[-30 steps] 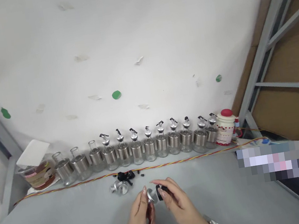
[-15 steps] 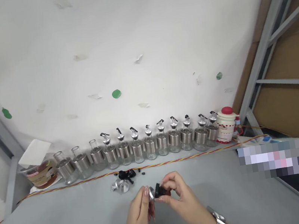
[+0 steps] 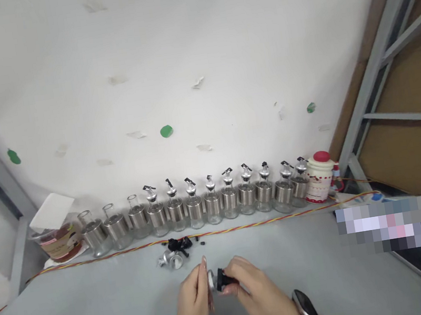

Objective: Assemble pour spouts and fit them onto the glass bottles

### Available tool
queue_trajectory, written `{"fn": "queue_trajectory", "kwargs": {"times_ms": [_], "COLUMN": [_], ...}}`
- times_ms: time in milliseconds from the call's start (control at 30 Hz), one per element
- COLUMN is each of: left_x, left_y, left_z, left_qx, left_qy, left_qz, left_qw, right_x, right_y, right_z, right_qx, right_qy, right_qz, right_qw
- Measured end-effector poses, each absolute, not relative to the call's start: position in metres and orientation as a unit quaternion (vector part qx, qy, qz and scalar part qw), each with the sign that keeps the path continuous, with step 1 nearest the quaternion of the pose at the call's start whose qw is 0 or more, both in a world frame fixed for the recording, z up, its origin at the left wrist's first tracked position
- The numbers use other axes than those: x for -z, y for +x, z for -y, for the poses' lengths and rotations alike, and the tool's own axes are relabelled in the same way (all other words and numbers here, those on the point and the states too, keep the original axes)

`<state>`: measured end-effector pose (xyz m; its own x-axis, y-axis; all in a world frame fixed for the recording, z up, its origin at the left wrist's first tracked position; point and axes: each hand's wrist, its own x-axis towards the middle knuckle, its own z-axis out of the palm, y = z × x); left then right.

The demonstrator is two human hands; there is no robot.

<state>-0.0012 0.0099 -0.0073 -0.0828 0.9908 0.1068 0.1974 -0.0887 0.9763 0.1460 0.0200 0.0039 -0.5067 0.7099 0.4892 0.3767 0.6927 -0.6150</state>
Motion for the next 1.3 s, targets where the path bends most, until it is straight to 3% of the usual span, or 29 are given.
{"fn": "queue_trajectory", "kwargs": {"times_ms": [300,533,733,1000,1167,1300], "left_x": [0.004,0.001,-0.016,-0.017,-0.016,-0.013], "left_y": [-0.003,-0.004,-0.017,-0.022,-0.024,-0.027], "left_z": [-0.008,-0.004,-0.008,-0.001,-0.004,-0.005], "left_qx": [-0.506,-0.497,-0.44,-0.486,-0.48,-0.422], "left_qy": [0.522,0.553,0.725,0.712,0.717,0.76], "left_qz": [-0.585,-0.577,-0.511,-0.5,-0.502,-0.49], "left_qw": [0.359,0.338,0.144,0.084,0.056,-0.058], "right_x": [-0.02,-0.023,-0.027,-0.022,-0.014,-0.008], "right_y": [0.139,0.143,0.147,0.14,0.136,0.136], "right_z": [-0.017,-0.015,-0.016,-0.02,-0.023,-0.023], "right_qx": [-0.297,-0.281,-0.295,-0.592,-0.592,-0.537], "right_qy": [-0.304,-0.289,-0.27,-0.273,-0.299,-0.326], "right_qz": [0.84,0.851,0.847,0.629,0.609,0.632], "right_qw": [0.338,0.337,0.35,0.424,0.435,0.454]}}
